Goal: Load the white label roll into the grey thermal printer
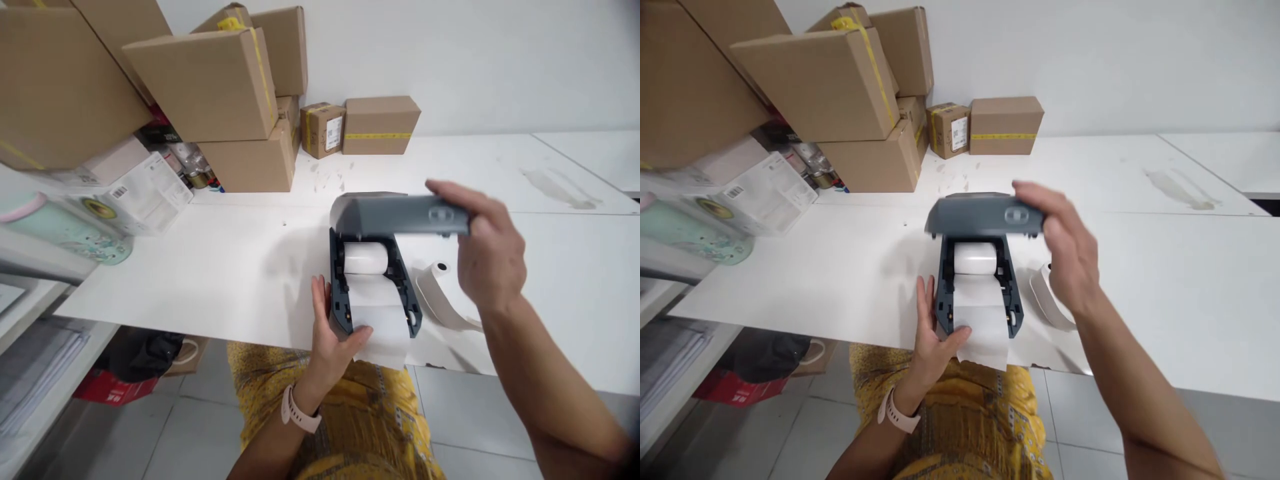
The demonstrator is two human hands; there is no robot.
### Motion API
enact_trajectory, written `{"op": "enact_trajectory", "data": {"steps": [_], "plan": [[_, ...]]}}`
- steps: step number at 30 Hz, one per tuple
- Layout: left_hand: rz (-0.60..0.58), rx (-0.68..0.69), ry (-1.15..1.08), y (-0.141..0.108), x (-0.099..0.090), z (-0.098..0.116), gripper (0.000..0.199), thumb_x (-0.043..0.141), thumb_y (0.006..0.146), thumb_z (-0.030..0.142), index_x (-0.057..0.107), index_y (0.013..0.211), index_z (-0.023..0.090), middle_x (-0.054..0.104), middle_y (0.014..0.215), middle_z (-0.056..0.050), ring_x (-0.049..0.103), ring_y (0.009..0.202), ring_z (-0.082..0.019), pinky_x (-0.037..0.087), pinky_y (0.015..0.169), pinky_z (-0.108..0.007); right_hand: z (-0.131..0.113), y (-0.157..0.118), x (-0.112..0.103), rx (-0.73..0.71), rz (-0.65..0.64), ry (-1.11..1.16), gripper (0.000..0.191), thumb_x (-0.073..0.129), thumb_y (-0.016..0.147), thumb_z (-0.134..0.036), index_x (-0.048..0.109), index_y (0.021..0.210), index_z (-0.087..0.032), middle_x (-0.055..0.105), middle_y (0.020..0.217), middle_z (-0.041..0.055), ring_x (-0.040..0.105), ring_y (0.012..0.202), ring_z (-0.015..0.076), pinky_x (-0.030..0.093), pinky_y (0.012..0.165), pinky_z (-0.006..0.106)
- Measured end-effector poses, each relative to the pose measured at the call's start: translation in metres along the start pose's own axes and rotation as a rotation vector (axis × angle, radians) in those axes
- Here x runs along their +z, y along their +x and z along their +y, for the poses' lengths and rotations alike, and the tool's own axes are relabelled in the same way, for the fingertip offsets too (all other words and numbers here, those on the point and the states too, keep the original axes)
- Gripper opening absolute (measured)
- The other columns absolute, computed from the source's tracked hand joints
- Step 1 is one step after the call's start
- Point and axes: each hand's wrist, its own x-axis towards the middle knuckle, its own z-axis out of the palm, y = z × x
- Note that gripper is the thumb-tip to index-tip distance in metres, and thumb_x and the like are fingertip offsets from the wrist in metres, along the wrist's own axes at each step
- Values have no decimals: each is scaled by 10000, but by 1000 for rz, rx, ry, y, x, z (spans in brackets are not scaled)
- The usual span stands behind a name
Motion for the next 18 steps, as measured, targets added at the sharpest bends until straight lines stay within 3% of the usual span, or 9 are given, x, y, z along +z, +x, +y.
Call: {"op": "enact_trajectory", "data": {"steps": [2, 5, 9, 12, 15, 18], "plan": [[20, 28, 2, 0, 2, -3, 1254, 835, 828, 486, -127, 1631, 429, -84, 1772, -59, 39, 1638, -314, 199, 1320, -478, -2, -35, 2, -134, 70, 41, 444, 351, 1053, -298, 601, 1416, -349, 574, 1531, -1, 519, 1436, 282, 410, 1223, 572], [38, 83, -23, -1, 1, -9, 1260, 855, 816, 465, -105, 1633, 448, -68, 1773, -64, 93, 1633, -323, 250, 1306, -478, 2, -75, 7, -192, 14, -85, 524, 419, 1010, -210, 536, 1493, -373, 509, 1596, -12, 501, 1457, 298, 440, 1196, 593], [31, 194, 8, -4, -5, -13, 1263, 890, 773, 475, -32, 1637, 479, -62, 1772, -76, 170, 1616, -362, 319, 1270, -524, 9, -101, 17, -286, 40, -144, 617, 488, 935, -94, 534, 1515, -298, 510, 1600, 31, 519, 1441, 323, 483, 1151, 584], [31, 341, 54, -6, -11, -8, 1220, 847, 772, 593, 9, 1649, 455, 8, 1773, -88, 171, 1611, -389, 284, 1275, -577, 11, -112, 28, -278, 95, -132, 634, 506, 906, -55, 555, 1497, -280, 530, 1583, 45, 531, 1430, 326, 502, 1130, 584], [57, 448, 114, -4, -13, 4, 1028, 678, 881, 680, 81, 1666, 393, 82, 1770, -76, 131, 1620, -377, 229, 1296, -582, 12, -124, 42, -250, 156, -105, 621, 495, 907, -58, 569, 1475, -299, 545, 1569, 37, 525, 1439, 322, 522, 1110, 600], [56, 431, 185, 2, -10, 15, 727, 510, 1024, 567, 203, 1655, 379, 123, 1769, -24, 113, 1631, -321, 185, 1322, -533, 17, -135, 56, -205, 226, -74, 570, 469, 932, -107, 586, 1452, -309, 572, 1539, 36, 515, 1449, 331, 521, 1108, 629]]}}
